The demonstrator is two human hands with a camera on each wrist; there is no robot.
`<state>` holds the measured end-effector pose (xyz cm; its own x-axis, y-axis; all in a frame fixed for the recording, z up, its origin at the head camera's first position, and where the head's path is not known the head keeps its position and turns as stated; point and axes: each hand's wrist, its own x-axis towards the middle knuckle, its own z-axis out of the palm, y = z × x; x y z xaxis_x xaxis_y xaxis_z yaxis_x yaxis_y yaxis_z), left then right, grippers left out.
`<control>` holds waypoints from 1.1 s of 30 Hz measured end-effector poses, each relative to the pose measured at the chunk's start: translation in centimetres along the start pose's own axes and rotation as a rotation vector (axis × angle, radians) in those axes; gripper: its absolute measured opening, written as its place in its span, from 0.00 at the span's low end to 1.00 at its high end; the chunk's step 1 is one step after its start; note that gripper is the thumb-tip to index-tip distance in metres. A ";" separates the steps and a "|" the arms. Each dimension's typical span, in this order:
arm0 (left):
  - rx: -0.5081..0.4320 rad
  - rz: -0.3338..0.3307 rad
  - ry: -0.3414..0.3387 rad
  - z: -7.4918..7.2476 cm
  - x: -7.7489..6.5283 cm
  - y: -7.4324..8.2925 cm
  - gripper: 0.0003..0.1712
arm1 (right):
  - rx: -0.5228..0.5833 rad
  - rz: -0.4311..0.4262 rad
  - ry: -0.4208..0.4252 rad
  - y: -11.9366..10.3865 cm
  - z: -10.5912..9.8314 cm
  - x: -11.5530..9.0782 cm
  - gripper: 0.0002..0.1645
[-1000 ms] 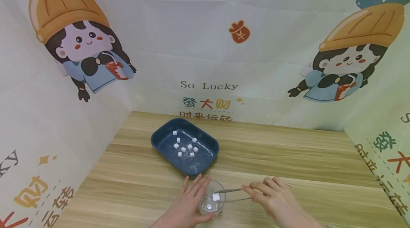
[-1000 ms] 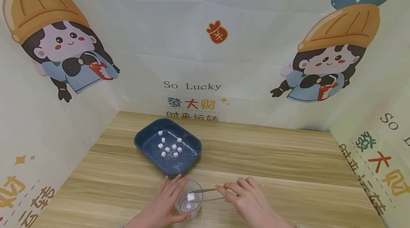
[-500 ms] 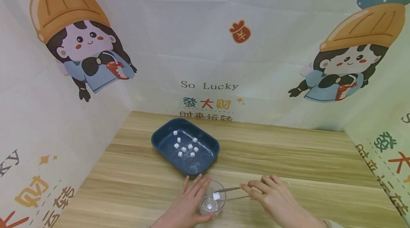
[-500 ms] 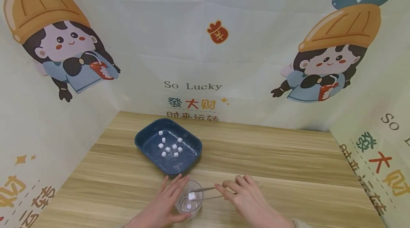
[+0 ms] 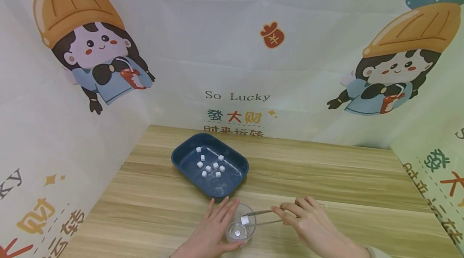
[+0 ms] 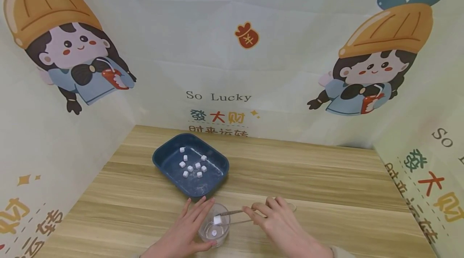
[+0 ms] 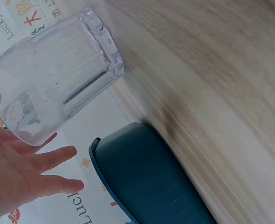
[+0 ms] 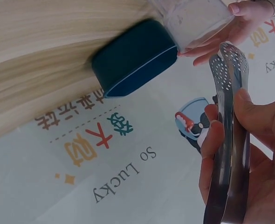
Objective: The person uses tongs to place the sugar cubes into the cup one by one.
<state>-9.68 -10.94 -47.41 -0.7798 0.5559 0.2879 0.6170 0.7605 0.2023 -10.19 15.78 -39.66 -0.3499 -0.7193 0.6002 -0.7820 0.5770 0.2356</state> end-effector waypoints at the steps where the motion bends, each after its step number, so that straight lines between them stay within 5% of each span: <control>1: -0.002 -0.002 -0.004 0.0 0.0 0.0 0.51 | -0.001 0.000 0.005 0.0 0.0 0.0 0.32; 33: -0.001 0.008 0.000 0.0 -0.1 0.0 0.51 | -0.003 0.014 0.032 0.2 -0.3 0.0 0.29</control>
<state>-9.63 -10.99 -47.42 -0.7751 0.5615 0.2898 0.6229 0.7561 0.2010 -10.21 16.05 -39.38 -0.3444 -0.6983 0.6275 -0.7757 0.5881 0.2288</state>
